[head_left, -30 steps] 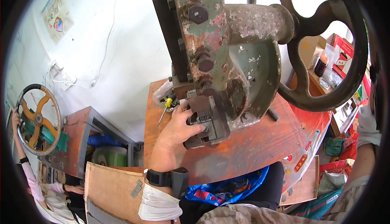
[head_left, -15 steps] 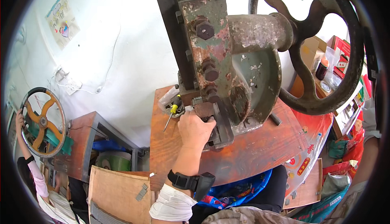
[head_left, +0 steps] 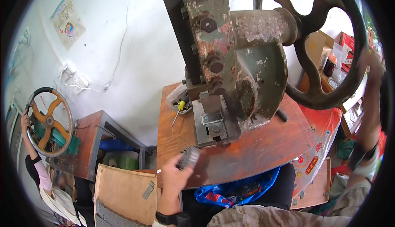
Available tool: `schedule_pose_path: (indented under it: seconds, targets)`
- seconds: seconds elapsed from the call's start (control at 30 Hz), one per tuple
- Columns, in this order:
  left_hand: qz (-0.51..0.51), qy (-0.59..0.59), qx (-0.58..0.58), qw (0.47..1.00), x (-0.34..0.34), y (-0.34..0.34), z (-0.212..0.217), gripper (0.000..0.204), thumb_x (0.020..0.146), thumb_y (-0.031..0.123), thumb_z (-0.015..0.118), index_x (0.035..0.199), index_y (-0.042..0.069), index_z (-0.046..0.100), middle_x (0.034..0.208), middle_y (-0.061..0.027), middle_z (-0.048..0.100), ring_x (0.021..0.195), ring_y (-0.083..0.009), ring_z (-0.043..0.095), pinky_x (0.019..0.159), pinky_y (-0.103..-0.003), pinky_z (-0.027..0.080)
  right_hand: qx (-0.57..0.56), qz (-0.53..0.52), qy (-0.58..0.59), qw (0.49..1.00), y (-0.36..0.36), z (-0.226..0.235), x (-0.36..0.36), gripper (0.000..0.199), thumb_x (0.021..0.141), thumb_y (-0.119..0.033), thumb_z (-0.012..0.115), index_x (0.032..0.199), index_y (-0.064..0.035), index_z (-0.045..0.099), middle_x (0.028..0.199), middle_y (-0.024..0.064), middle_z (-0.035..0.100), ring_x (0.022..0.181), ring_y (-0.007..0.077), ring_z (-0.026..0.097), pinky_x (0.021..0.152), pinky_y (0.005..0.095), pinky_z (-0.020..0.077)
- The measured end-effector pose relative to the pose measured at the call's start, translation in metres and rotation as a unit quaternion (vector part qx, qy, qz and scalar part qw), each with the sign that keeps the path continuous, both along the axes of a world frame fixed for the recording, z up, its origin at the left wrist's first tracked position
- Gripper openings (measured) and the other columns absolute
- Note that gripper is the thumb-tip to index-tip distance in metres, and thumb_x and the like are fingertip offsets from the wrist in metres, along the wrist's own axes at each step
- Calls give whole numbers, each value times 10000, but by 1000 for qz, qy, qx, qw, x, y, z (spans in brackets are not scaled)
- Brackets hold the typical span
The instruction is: Using a manual punch press to process small metal components.
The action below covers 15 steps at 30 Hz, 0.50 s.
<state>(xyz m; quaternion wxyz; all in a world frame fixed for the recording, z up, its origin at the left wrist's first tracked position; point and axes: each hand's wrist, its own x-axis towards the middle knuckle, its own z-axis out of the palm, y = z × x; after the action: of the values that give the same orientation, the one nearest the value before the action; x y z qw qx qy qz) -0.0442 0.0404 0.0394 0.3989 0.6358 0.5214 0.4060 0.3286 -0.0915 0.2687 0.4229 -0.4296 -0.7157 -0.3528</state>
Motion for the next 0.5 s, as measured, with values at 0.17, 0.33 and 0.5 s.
schedule_pose_path:
  seconds: [0.17,0.33,0.5]
  targets:
    - [-114,172,298,932,33,-30,-36,456,617,105,758,1034,-4,610,847,-158,599,798,-351,559,715,-434,454,-299,151,-19,942,21,-180,-50,294,660,-100,729,938,-52,646,965,95,616,865,262,588,723,383,459]
    - [-97,134,239,957,45,-32,-42,484,640,63,767,1090,19,593,916,-155,614,846,-315,598,748,-373,488,-362,127,98,918,40,-249,-83,491,655,-238,772,1088,-75,605,1126,130,554,1032,320,523,842,408,437]
    - [-59,36,141,988,45,-40,-51,544,634,75,775,1123,4,547,941,-155,626,867,-335,583,780,-409,473,-379,96,-64,918,59,-247,-147,682,624,-478,724,1230,-209,564,1344,122,418,1205,349,391,959,508,340]
